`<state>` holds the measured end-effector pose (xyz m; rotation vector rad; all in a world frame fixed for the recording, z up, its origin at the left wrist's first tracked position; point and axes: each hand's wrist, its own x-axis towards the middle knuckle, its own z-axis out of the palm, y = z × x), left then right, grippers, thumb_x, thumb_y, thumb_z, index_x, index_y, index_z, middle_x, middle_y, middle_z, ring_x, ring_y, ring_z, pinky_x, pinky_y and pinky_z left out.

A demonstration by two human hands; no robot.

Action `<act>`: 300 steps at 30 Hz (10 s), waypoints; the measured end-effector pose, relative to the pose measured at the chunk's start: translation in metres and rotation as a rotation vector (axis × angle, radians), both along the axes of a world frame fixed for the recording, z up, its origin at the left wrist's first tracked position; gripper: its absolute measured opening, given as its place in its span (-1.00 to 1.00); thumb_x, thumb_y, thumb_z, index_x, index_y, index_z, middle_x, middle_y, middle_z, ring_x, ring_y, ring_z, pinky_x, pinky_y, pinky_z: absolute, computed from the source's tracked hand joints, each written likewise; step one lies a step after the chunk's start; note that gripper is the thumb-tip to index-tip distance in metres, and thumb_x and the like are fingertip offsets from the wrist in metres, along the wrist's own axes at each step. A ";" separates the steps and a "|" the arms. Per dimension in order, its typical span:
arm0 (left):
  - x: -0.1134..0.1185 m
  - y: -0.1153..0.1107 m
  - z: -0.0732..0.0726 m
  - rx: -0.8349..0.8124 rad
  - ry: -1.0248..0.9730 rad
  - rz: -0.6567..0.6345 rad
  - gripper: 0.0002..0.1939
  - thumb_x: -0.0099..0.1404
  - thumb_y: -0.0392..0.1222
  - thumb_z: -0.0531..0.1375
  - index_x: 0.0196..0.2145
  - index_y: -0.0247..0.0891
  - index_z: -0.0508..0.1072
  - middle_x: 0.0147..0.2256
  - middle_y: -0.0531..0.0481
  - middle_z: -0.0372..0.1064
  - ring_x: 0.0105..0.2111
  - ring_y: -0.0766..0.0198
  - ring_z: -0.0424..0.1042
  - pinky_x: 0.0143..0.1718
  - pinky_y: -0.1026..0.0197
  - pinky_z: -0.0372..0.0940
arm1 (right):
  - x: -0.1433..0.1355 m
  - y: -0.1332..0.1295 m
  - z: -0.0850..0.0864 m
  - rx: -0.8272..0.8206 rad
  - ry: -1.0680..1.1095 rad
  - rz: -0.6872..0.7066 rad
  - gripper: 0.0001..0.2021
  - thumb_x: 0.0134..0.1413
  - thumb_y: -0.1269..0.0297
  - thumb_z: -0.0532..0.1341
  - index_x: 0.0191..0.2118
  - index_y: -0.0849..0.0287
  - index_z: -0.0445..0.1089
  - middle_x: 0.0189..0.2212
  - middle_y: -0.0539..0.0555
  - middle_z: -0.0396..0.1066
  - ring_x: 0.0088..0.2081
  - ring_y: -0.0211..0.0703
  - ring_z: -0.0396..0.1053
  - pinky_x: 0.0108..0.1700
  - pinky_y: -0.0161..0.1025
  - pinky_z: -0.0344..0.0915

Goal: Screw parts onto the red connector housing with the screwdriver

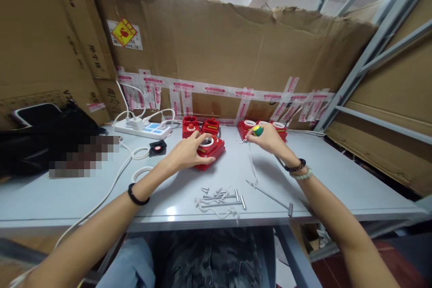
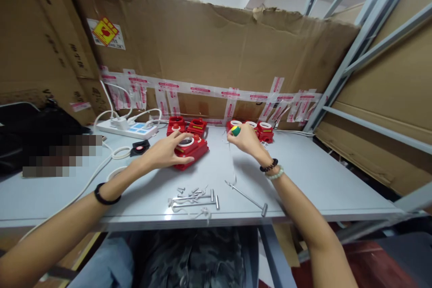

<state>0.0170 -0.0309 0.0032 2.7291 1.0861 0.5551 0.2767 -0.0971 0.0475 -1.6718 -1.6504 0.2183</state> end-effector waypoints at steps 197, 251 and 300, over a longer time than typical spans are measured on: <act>0.011 -0.012 0.001 -0.096 -0.579 -0.244 -0.34 -0.12 0.04 0.39 -0.16 -0.17 0.15 -0.19 0.03 0.29 -0.22 0.20 0.38 -0.17 0.18 0.28 | -0.055 -0.042 0.009 0.823 1.191 0.303 -0.75 0.02 0.13 0.14 -0.52 0.11 0.09 -0.75 -0.16 -0.05 -0.62 -0.34 0.04 -0.59 -0.40 0.11; -0.001 -0.001 0.007 0.220 -0.607 -0.025 -0.33 -0.12 0.10 0.39 -0.15 -0.20 0.18 -0.19 -0.02 0.31 -0.23 0.17 0.36 -0.20 0.15 0.25 | -0.008 -0.024 0.009 0.507 0.165 0.029 -0.63 0.09 0.09 0.19 -0.63 0.18 0.30 -0.85 -0.12 0.15 -0.79 -0.36 0.10 -0.70 -0.37 0.03; 0.004 -0.008 0.007 -0.031 -0.637 -0.132 -0.31 -0.13 0.05 0.40 -0.15 -0.18 0.13 -0.20 0.02 0.29 -0.23 0.20 0.37 -0.20 0.19 0.29 | -0.005 -0.019 0.013 0.592 0.774 0.094 -0.92 -0.21 0.34 0.27 -0.60 0.17 0.37 -0.67 -0.11 0.29 -0.76 -0.40 0.16 -0.81 -0.40 0.02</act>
